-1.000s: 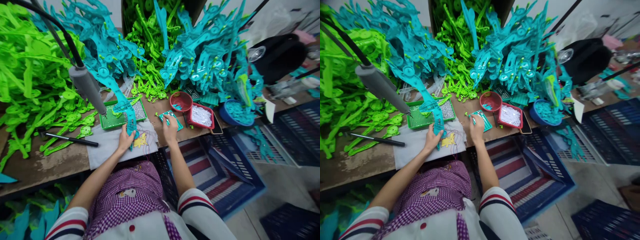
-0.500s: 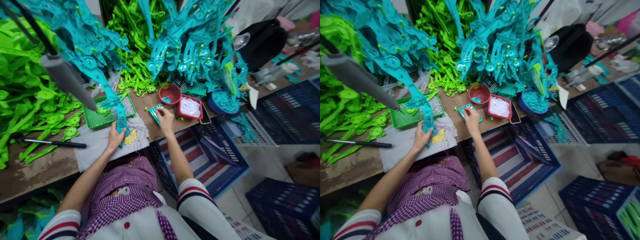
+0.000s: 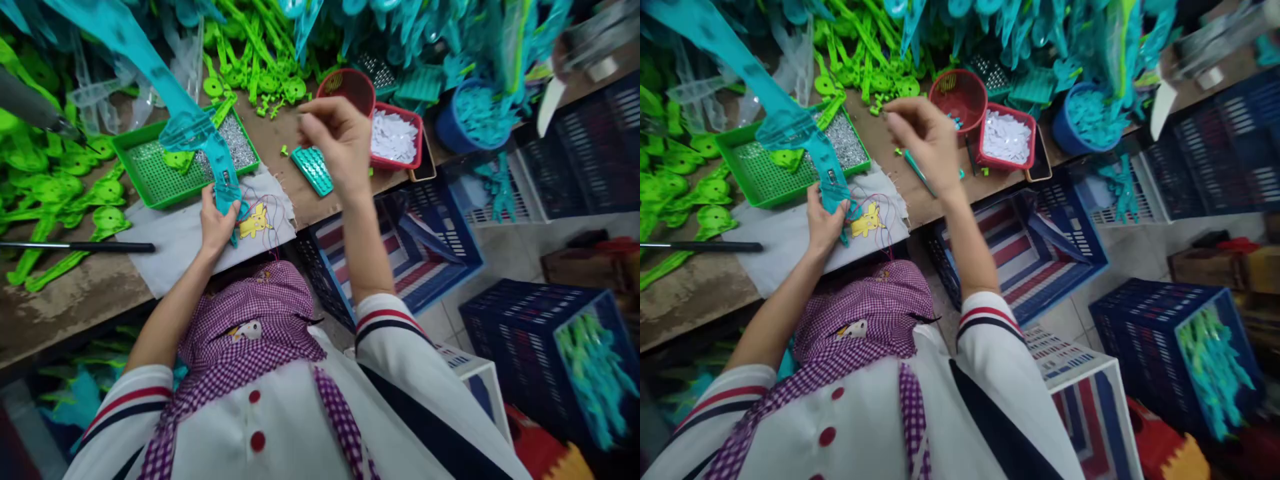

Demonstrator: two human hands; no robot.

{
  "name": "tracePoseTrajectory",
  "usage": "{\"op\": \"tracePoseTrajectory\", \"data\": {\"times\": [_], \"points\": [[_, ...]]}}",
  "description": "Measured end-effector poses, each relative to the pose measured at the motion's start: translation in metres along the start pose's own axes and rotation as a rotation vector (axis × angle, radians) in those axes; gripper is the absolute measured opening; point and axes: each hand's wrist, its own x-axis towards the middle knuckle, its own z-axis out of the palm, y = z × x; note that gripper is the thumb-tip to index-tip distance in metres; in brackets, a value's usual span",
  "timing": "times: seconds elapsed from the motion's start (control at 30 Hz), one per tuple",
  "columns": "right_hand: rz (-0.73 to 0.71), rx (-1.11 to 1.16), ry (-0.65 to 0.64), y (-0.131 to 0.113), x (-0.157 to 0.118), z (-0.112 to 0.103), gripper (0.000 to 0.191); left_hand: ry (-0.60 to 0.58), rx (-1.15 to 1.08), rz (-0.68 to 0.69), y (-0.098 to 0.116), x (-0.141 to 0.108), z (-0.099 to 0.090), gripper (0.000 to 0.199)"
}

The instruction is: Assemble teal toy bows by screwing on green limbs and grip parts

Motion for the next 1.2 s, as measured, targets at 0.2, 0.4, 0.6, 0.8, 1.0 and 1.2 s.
{"op": "tracePoseTrajectory", "data": {"times": [0.2, 0.4, 0.6, 0.8, 1.0, 1.2], "points": [[0.075, -0.132, -0.043, 0.031, -0.037, -0.043, 0.04, -0.032, -0.016, 0.01, 0.004, 0.001, 0.001, 0.041], [0.119, -0.14, -0.131, 0.025, -0.051, 0.01, 0.036, -0.065, 0.0, 0.025, 0.001, 0.002, 0.001, 0.043], [0.035, -0.173, -0.24, 0.017, -0.039, 0.073, 0.019, -0.048, 0.004, 0.074, -0.002, -0.001, 0.002, 0.047], [-0.064, -0.293, -0.198, 0.046, -0.032, 0.087, 0.019, -0.047, 0.007, 0.018, -0.006, -0.004, 0.006, 0.043], [-0.192, -0.446, -0.254, 0.064, -0.029, 0.093, 0.02, -0.039, 0.003, -0.004, -0.007, -0.004, 0.008, 0.041], [-0.234, -0.522, -0.302, 0.072, -0.034, 0.09, 0.024, -0.04, -0.002, 0.009, -0.007, -0.004, 0.008, 0.04]]}}
